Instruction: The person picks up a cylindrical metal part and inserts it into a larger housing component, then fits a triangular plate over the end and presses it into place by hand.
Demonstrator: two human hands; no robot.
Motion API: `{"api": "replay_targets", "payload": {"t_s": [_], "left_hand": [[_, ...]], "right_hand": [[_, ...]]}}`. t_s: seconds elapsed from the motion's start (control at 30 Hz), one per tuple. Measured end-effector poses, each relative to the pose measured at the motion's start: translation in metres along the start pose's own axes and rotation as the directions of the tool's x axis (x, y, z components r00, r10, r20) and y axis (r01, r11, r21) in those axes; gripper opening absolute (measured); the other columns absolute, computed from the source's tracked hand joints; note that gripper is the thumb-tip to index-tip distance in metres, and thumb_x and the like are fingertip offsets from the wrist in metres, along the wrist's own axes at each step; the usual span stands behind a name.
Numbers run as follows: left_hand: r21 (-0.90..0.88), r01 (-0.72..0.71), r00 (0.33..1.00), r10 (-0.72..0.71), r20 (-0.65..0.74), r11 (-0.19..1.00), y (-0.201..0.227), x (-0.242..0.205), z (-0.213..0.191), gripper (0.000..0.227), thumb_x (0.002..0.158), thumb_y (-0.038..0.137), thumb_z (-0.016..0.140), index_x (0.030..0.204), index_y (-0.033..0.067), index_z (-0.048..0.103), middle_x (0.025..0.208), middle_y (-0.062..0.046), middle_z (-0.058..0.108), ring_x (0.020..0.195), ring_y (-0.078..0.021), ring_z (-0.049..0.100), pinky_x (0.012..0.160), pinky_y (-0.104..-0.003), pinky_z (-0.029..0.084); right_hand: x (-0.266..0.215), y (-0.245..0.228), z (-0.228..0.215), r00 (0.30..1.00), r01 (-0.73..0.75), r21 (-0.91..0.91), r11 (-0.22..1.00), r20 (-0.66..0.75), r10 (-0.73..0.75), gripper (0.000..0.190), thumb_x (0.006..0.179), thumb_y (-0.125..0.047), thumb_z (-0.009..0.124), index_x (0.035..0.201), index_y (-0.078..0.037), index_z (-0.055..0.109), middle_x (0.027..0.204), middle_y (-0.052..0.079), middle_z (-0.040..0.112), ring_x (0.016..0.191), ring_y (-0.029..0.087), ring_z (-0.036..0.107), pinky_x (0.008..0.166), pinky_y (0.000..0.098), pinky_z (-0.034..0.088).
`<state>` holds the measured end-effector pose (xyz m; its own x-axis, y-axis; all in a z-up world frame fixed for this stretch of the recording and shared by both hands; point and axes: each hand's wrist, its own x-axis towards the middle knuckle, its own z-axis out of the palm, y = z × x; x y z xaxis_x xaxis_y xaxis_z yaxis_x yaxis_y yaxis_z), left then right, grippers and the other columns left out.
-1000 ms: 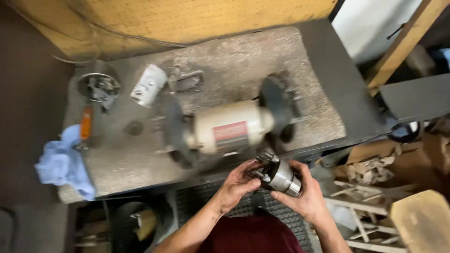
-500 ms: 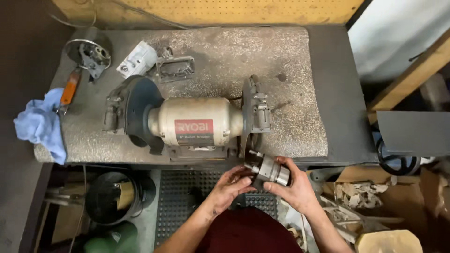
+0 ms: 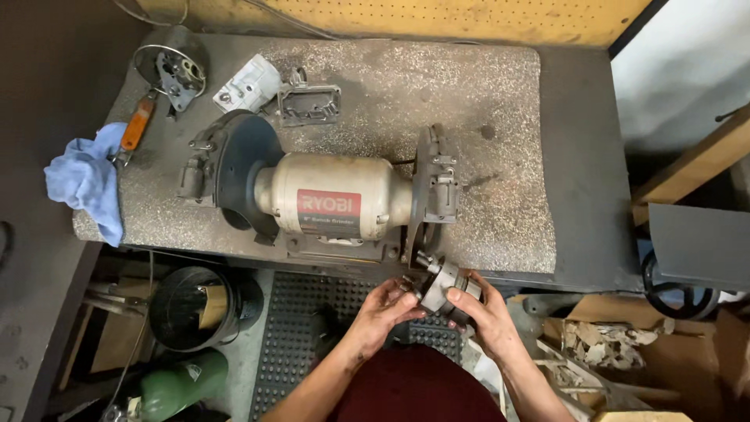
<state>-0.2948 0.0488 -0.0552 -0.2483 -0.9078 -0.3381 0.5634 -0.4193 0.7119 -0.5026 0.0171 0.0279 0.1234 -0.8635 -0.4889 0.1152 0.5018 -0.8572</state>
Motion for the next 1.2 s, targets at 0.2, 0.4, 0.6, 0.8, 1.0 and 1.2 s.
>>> {"api": "replay_targets", "payload": {"t_s": [0.2,0.4,0.6,0.8,1.0,1.2], "left_hand": [[0.030,-0.030,0.998,0.031,-0.045,0.999,0.001,0.003,0.002,0.027,0.092,0.017,0.079,0.104,0.0017,0.060,0.092,-0.012,0.068,0.084,-0.0259,0.073,0.086,-0.041,0.068],[0.110,-0.002,0.999,0.006,-0.037,0.994,0.009,0.003,0.009,0.032,0.093,0.020,0.077,0.108,-0.0005,0.058,0.090,-0.019,0.073,0.084,-0.0327,0.079,0.074,-0.035,0.065],[0.204,-0.026,1.000,0.025,0.011,0.979,0.013,0.003,0.009,0.032,0.095,0.026,0.075,0.104,0.0009,0.058,0.079,-0.023,0.076,0.068,-0.0263,0.074,0.065,-0.032,0.059],[0.209,-0.146,0.984,0.119,0.136,0.967,0.007,0.004,-0.005,0.024,0.099,0.014,0.073,0.117,0.0021,0.064,0.074,-0.017,0.073,0.063,-0.0212,0.069,0.062,-0.029,0.057],[0.177,-0.178,0.975,0.149,0.164,0.968,0.013,-0.003,0.006,0.027,0.102,0.013,0.068,0.120,-0.0052,0.063,0.078,-0.023,0.072,0.065,-0.0282,0.071,0.061,-0.033,0.059],[0.237,-0.258,0.961,0.222,0.167,0.937,0.021,-0.005,0.017,0.027,0.101,0.017,0.069,0.118,-0.0038,0.067,0.076,-0.022,0.073,0.062,-0.0232,0.070,0.060,-0.031,0.059]], "right_hand": [[-0.001,-0.004,0.007,0.999,-0.023,0.078,0.997,0.039,0.020,0.049,0.086,-0.029,0.071,0.121,0.004,0.063,0.077,0.016,0.066,0.046,0.022,0.055,0.037,0.0303,0.038],[0.003,0.000,0.004,0.998,-0.048,0.211,0.976,-0.024,0.054,0.036,0.086,-0.029,0.074,0.089,0.006,0.065,0.067,0.014,0.060,0.049,0.020,0.047,0.038,0.0329,0.033],[0.003,-0.008,0.004,0.985,-0.170,0.181,0.969,0.039,0.166,0.046,0.090,-0.036,0.068,0.098,0.010,0.067,0.070,0.023,0.067,0.038,0.025,0.050,0.033,0.0276,0.022],[0.008,-0.001,0.000,0.960,-0.276,0.227,0.934,0.117,0.255,0.048,0.093,-0.051,0.062,0.091,-0.003,0.062,0.062,0.019,0.064,0.032,0.019,0.043,0.027,0.0257,0.020],[0.005,-0.007,0.002,0.920,-0.391,0.225,0.892,0.062,0.387,0.045,0.094,-0.057,0.054,0.098,-0.012,0.056,0.064,0.025,0.061,0.034,0.021,0.041,0.030,0.0247,0.014],[-0.006,-0.015,0.010,0.984,-0.180,0.291,0.940,0.037,0.177,0.048,0.102,-0.044,0.049,0.110,0.002,0.062,0.074,0.023,0.068,0.047,0.030,0.056,0.038,0.0337,0.034]]}}
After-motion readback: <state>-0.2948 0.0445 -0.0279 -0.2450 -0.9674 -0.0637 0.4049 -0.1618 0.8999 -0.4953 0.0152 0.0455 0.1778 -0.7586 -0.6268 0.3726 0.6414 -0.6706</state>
